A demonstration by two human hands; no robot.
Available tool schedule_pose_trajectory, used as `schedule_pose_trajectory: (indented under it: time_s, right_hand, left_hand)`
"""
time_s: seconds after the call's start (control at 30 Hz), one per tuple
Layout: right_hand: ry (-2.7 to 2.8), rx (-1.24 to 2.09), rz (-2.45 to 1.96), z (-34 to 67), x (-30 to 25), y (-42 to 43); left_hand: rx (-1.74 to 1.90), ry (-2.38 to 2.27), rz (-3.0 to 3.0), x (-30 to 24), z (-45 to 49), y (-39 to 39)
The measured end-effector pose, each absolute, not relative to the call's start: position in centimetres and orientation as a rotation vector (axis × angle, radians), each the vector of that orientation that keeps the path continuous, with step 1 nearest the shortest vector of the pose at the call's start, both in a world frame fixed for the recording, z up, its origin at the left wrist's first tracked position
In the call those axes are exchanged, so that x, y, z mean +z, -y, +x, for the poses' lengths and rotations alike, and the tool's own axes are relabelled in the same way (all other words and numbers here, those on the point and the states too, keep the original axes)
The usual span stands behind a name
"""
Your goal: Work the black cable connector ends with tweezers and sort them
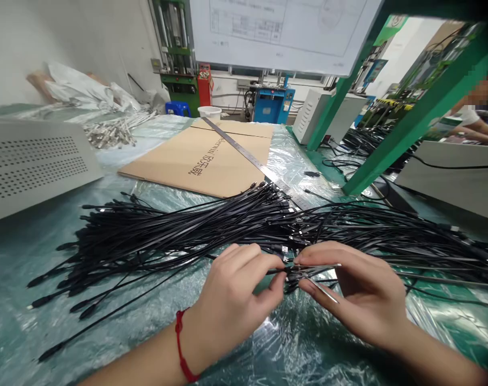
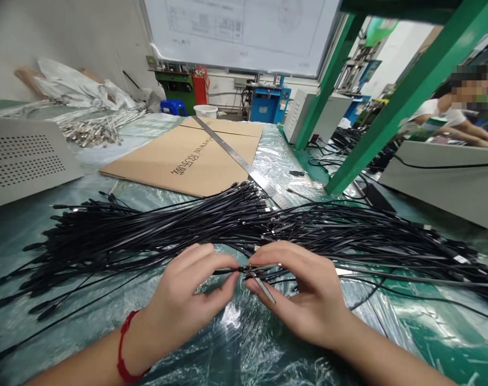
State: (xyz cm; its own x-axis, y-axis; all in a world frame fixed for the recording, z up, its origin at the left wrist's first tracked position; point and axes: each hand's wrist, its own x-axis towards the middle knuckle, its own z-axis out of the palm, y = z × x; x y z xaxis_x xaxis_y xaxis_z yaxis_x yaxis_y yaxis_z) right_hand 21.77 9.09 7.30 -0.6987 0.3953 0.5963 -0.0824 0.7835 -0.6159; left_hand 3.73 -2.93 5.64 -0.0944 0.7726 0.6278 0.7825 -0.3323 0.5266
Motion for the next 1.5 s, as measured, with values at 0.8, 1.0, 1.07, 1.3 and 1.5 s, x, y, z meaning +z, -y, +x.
schedule_pose_trajectory:
  time_s: [0.8,1.0,1.07,1.3,1.5]
  right_hand:
    - [2.284,0.596,-0.223,21.7,7.2,-8.7]
    - [2.29,0.591,-0.236,21.5,7.4,-8.6]
    - [2.289,0.577,-0.221,21.4,7.6,-8.5]
    - [2.252,0.609,-0.309,21.6,7.0,-8.5]
    - [2.233,0.742,-0.542,21.3,6.6,-8.9]
  left_hand:
    - [-1.267,1.741,-2.098,5.3,3.7,2.8]
    - [-1.166,1.694,-2.099,5.2,3.7,2.7]
    - [-1.145,1.676,-2.106,5.1,3.7,2.7]
    - [-1.175,1.664,-2.097,5.1,3.6,2.8]
    - [-1.208,1.695,-2.109,5.2,3.3,2.8]
